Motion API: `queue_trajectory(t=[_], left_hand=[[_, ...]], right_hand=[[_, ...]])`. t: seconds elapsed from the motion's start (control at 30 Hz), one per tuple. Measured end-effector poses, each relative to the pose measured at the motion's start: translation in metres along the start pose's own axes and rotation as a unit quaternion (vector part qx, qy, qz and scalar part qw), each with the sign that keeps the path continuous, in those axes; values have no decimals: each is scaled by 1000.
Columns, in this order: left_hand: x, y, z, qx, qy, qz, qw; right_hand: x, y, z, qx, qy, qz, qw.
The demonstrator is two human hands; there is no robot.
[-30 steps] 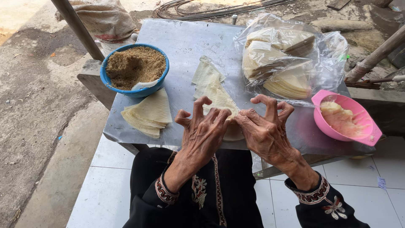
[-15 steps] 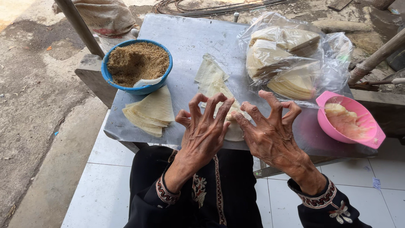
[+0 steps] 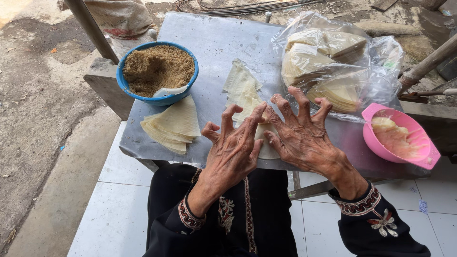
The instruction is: The person fills thin triangular wrappers with a brown granular mixture using a spoon, then folds and seals each wrapper into a small packet. The process is repeated multiple times with wrappers and filling arranged on a metal table.
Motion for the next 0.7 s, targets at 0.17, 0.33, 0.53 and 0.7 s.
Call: queue_trajectory(t=[0.17,0.33,0.53,0.7], left_hand=[[-4,-1,-1,10,-5,-13,1000],[-5,1,-1,15,-14,-34,999],[0,15,-3,21,-27,-89,995],[-3,18,-3,60,-41,-155,985]], right_hand=[[-2,-7,-5,31,-23,59,997],[-2,-9,1,15,-89,91,992],[3,-26,5,37,-91,250,963],[-23,-7,-65,44,-150,646,747]])
Point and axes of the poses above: each hand's wrist, its own z-axis towards the middle knuckle, its own x-axis out of the palm, y = z × x, the point moved 5 cm from there along z, towards the middle knuckle, and after that the axes turned 12 degrees about y, right-handed, at the moved point
